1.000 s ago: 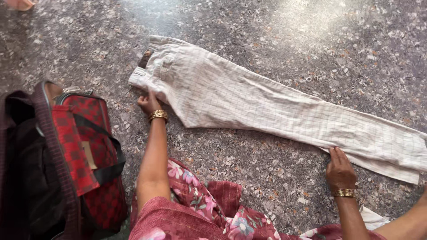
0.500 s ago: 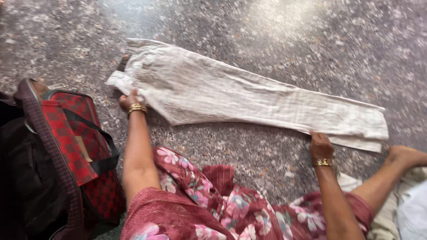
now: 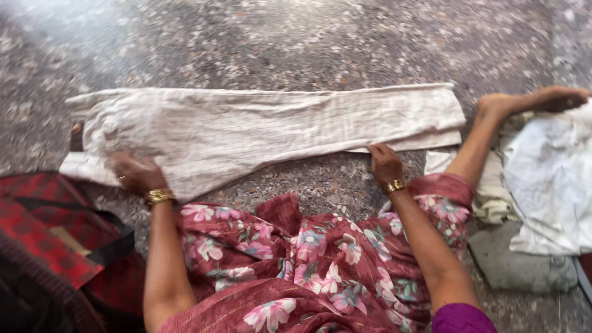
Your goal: The person folds a pair of trousers by hand on the floor, smoothing the fabric and folding the legs together before rolling them into a bundle.
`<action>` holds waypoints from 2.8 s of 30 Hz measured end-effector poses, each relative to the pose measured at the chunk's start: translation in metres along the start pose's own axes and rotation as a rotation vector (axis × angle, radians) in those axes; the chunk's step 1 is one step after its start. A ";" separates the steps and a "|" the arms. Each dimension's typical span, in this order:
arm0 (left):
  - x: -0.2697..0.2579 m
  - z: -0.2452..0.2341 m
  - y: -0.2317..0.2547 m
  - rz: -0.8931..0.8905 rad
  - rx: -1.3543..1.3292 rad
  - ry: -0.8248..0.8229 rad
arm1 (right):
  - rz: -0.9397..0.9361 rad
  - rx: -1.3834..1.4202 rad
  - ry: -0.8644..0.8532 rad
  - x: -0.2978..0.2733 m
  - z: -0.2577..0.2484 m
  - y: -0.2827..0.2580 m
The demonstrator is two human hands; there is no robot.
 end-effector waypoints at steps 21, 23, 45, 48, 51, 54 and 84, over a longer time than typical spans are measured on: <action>-0.163 -0.003 0.172 0.868 -0.289 -0.748 | 1.822 0.800 0.390 -0.004 0.063 0.215; -0.157 -0.010 0.175 0.836 -0.368 -0.720 | 1.812 0.862 0.503 -0.009 0.057 0.221; -0.143 -0.024 0.180 0.838 -0.314 -0.823 | 2.071 1.054 0.626 -0.037 0.028 0.227; -0.145 -0.029 0.178 0.831 -0.335 -0.789 | 1.832 1.070 0.691 -0.027 0.017 0.235; -0.143 -0.028 0.183 0.852 -0.349 -0.765 | 1.856 0.776 0.606 -0.028 0.001 0.223; -0.145 -0.029 0.180 0.837 -0.338 -0.816 | 1.633 0.274 0.212 -0.025 -0.012 0.202; -0.245 0.062 0.271 0.855 0.084 -0.694 | 0.019 0.087 -0.592 0.068 0.123 -0.135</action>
Point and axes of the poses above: each hand's wrist, its own x-axis towards the middle knuckle, its own z-axis out of the palm, y = z × x, the point moved 4 cm from there along x, towards the middle knuckle, and after that the axes turned 12 degrees about y, right-handed, at the moved point
